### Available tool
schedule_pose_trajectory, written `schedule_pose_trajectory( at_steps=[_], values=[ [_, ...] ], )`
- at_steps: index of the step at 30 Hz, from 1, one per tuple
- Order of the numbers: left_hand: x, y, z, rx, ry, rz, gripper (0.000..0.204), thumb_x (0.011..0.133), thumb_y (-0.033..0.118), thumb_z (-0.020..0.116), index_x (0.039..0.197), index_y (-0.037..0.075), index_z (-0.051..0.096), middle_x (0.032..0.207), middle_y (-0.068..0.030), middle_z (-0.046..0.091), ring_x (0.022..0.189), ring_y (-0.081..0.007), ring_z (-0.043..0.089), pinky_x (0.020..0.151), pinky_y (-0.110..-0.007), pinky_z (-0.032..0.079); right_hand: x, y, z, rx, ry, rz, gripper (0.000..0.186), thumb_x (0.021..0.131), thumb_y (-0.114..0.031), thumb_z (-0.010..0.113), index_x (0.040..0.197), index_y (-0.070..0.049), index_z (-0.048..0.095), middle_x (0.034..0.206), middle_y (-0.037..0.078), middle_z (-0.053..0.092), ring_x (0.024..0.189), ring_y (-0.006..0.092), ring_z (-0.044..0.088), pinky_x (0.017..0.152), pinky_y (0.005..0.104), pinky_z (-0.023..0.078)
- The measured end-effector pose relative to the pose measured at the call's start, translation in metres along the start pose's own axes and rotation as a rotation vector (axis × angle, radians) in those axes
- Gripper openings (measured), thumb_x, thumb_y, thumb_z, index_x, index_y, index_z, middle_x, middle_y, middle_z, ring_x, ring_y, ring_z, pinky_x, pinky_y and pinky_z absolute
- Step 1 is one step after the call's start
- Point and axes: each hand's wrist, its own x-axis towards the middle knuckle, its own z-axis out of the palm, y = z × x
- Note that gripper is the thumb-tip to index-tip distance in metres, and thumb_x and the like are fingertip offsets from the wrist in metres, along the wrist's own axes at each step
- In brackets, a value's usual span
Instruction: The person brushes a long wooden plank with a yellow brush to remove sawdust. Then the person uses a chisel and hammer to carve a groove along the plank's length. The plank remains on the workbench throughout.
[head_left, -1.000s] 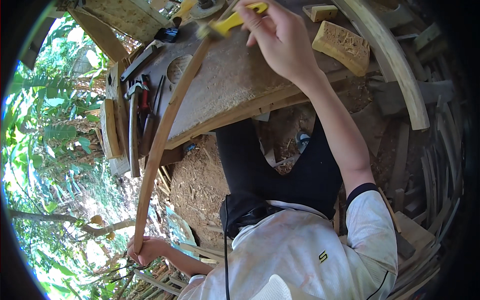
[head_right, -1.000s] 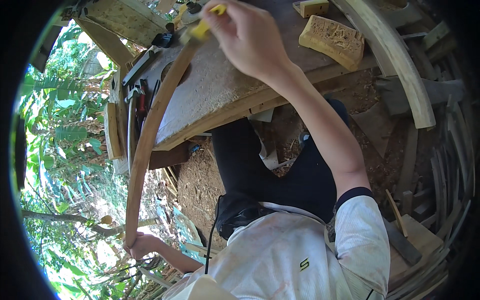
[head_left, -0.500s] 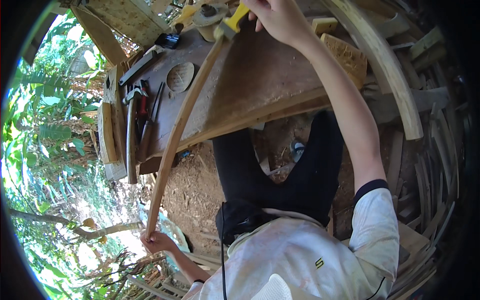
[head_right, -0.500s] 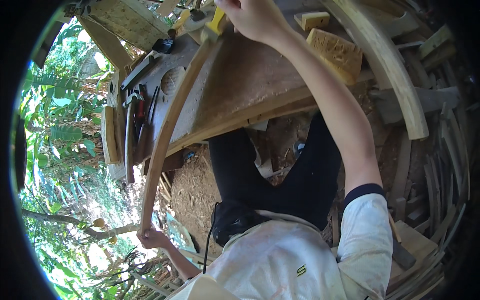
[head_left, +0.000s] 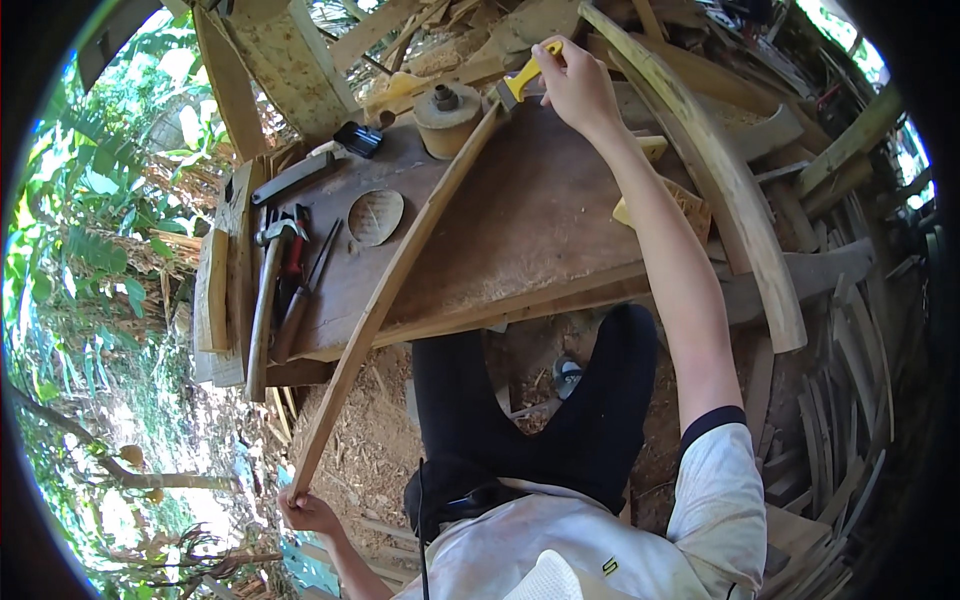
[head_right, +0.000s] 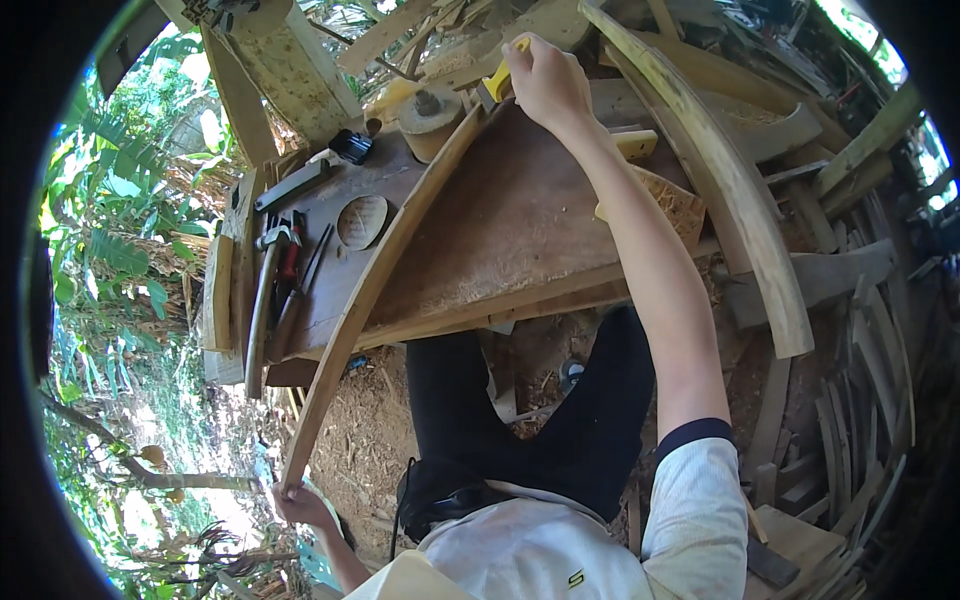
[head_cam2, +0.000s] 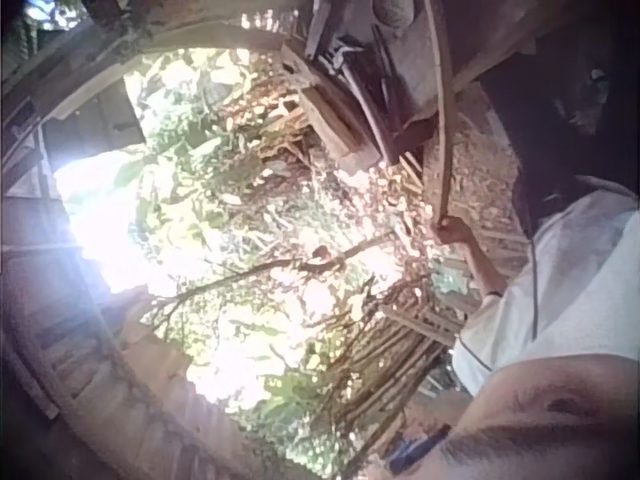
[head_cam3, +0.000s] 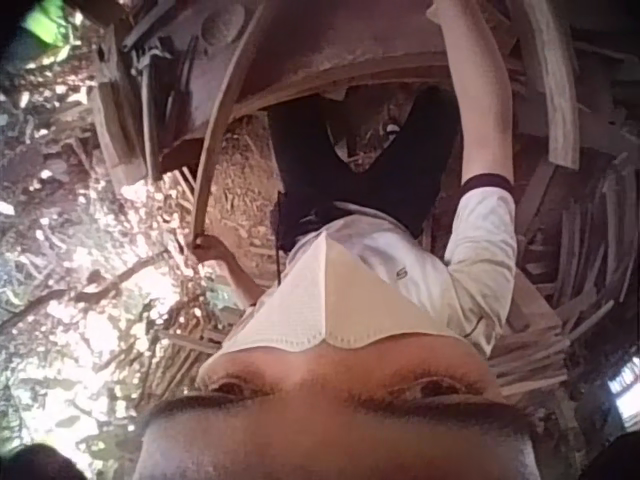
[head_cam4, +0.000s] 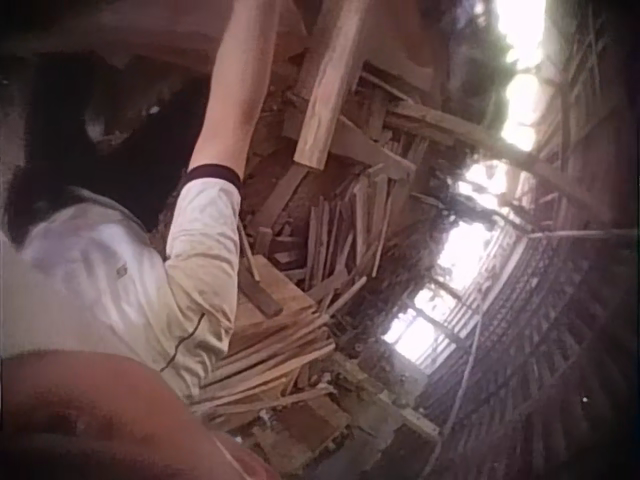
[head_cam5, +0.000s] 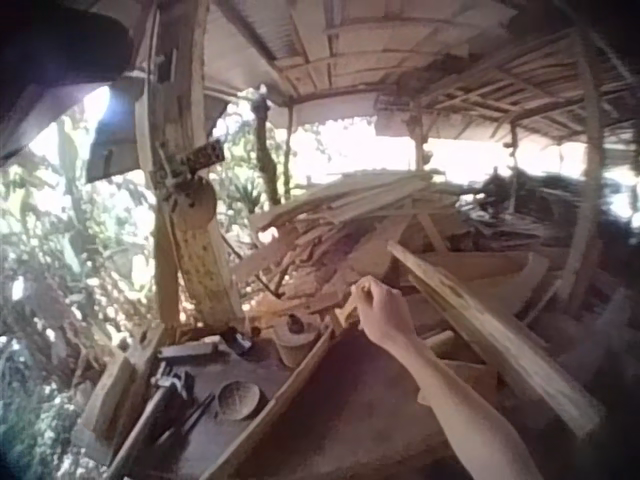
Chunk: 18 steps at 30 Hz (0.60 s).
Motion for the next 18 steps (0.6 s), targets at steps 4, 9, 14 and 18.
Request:
schedule_pose_trajectory(
  at_steps=[4, 9, 14, 18],
  values=[
    [0.001, 0.000, 0.001, 0.009, -0.005, -0.037, 0.069, 0.105, 0.067, 0.040, 0.084, 0.003, 0.052, 0.072, -0.0016, 0.047, 0.059, -0.0110, 0.043, 0.050, -0.029, 0.036, 0.004, 0.011, -0.005, -0.164, 0.102, -0.071, 0.026, 0.104, -0.034, 0.055, 0.111, -0.013, 0.069, 0.096, 0.015, 0.076, 0.095, 0.0392, 0.072, 0.081, 0.0493, 0.055],
    [-0.004, 0.006, 0.003, -0.011, 0.153, -0.212, 0.056, 0.110, 0.048, 0.045, 0.082, 0.000, 0.052, 0.069, -0.0018, 0.050, 0.054, -0.0101, 0.044, 0.043, -0.027, 0.034, -0.030, -0.024, 0.002, -0.126, 0.042, -0.148, 0.023, 0.104, -0.030, 0.056, 0.107, -0.010, 0.068, 0.096, 0.016, 0.076, 0.089, 0.0398, 0.073, 0.078, 0.0492, 0.057],
    [0.016, 0.041, -0.004, -0.110, 0.015, -0.440, 0.055, 0.111, 0.042, 0.049, 0.070, 0.006, 0.047, 0.059, 0.0022, 0.040, 0.049, -0.0065, 0.037, 0.040, -0.026, 0.030, -0.104, -0.084, -0.009, 0.040, -0.103, -0.345, 0.018, 0.103, -0.025, 0.060, 0.100, -0.007, 0.064, 0.086, 0.013, 0.072, 0.073, 0.0303, 0.073, 0.063, 0.0400, 0.058],
    [0.033, 0.089, 0.004, -0.293, -0.232, -0.578, 0.057, 0.110, 0.046, 0.051, 0.065, 0.011, 0.043, 0.055, 0.0042, 0.038, 0.043, -0.0062, 0.040, 0.038, -0.024, 0.029, -0.175, -0.126, -0.012, 0.268, -0.255, -0.564, 0.008, 0.099, -0.016, 0.066, 0.102, -0.009, 0.063, 0.082, 0.008, 0.070, 0.062, 0.0205, 0.070, 0.055, 0.0353, 0.055]
  ],
)
